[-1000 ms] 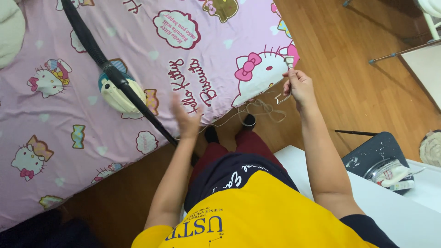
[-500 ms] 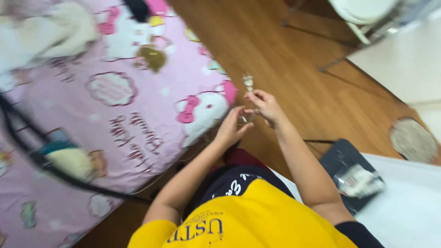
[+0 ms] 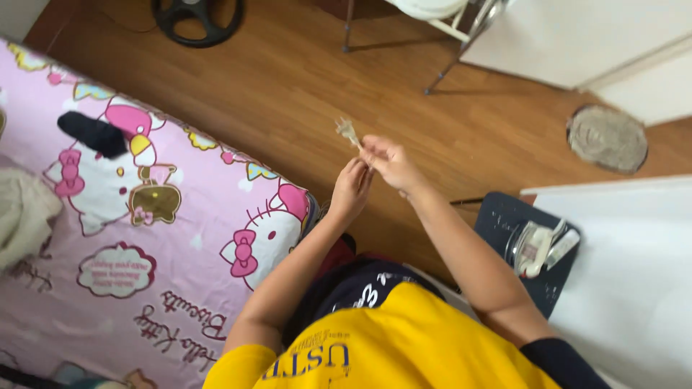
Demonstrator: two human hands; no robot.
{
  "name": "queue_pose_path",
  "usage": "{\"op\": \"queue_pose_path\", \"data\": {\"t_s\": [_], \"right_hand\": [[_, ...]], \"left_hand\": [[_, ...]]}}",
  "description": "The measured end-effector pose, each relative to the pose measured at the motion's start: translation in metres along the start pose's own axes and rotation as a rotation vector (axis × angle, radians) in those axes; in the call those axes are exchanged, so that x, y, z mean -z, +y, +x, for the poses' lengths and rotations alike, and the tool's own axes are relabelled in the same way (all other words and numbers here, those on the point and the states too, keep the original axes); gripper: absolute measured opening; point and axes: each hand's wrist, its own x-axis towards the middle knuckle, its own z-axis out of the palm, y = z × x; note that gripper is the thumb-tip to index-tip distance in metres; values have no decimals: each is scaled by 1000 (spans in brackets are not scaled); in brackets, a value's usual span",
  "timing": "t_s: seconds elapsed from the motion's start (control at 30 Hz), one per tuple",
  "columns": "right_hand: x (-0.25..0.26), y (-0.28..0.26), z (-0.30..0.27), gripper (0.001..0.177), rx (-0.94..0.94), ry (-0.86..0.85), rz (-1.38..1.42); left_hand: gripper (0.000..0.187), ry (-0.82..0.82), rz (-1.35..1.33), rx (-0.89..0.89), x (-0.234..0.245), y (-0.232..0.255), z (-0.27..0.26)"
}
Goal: Assembling a portable vacuum cleaner by connecting the hose and attachments, then untangling the power cord.
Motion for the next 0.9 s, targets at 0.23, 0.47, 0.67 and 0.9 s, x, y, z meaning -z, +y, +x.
{"op": "queue_pose_path", "data": {"t_s": [0.23,0.47,0.67,0.9], "right_hand": [[68,-16,5,43,-224,168,49],[165,-6,-25,37,-330,463,33],[310,29,-50,36,-264,735,120],[498,-4,-105,48,-61,1132,-152]], "left_hand": [[19,-228,-219,214,-35,-32,53],[24,-450,-206,321,-100,-18,102],[26,-564,-146,298,-206,-11,134],[27,-535,-69,247,-315,-6,183]]}}
